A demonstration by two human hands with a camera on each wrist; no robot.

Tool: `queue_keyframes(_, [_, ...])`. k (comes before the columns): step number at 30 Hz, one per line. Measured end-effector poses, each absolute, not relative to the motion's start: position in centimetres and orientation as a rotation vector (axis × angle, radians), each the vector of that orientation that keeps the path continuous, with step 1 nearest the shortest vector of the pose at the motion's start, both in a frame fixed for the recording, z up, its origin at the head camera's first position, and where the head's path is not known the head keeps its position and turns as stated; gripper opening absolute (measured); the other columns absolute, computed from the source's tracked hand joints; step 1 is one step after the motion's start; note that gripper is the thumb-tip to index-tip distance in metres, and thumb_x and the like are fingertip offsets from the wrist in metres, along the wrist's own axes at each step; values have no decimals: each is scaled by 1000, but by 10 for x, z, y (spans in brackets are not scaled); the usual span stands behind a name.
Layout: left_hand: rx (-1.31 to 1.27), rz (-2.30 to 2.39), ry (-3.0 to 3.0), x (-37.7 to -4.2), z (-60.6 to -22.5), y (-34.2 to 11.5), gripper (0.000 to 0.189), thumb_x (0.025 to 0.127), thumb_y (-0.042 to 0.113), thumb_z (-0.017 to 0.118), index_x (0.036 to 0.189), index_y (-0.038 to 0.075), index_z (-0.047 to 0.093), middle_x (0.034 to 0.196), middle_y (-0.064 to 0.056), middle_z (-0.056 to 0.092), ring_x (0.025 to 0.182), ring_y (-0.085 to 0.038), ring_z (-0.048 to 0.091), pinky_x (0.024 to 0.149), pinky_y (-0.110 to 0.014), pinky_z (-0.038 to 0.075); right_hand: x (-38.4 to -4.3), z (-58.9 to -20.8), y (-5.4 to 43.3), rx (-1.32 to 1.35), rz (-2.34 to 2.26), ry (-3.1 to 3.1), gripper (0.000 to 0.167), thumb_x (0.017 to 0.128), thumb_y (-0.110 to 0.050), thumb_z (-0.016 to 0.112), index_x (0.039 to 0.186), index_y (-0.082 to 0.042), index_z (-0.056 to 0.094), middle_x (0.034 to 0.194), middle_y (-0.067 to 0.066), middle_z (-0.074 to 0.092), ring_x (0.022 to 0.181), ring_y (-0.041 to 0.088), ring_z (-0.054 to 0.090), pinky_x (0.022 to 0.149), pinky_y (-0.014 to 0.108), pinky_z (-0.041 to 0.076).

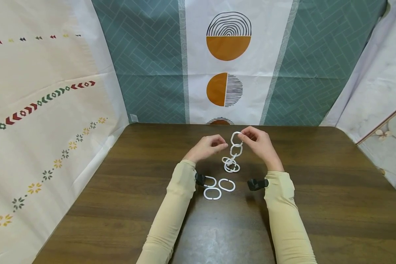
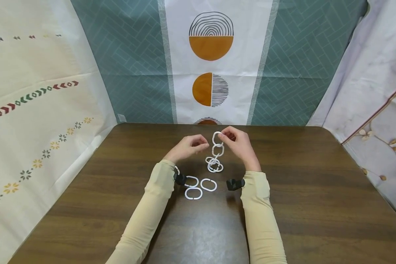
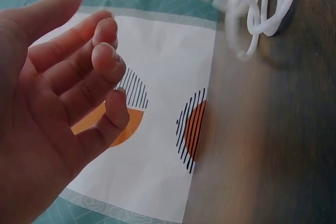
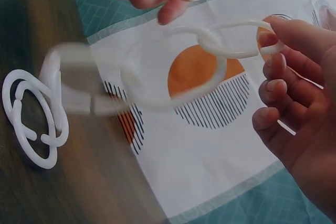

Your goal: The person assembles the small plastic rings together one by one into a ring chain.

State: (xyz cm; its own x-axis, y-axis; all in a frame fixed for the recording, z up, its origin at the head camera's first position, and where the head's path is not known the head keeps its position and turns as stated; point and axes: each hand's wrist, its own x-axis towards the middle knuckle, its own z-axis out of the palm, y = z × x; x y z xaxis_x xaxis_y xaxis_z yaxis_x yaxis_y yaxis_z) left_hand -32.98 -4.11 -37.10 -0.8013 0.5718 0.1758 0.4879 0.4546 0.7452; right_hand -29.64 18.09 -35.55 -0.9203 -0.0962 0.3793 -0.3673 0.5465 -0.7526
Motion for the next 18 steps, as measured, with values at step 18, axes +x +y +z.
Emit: queue_keyframes(18, [997,1234,2633,-330,-367,-38,15,95,23,62,97,9,66,90,-14,69,75,-12,56,69,-20,44,-298,-359,172,579,1285,-2591,18,93,-21,66,102,-6,67,86,8,63,72,16,53,66,23,44])
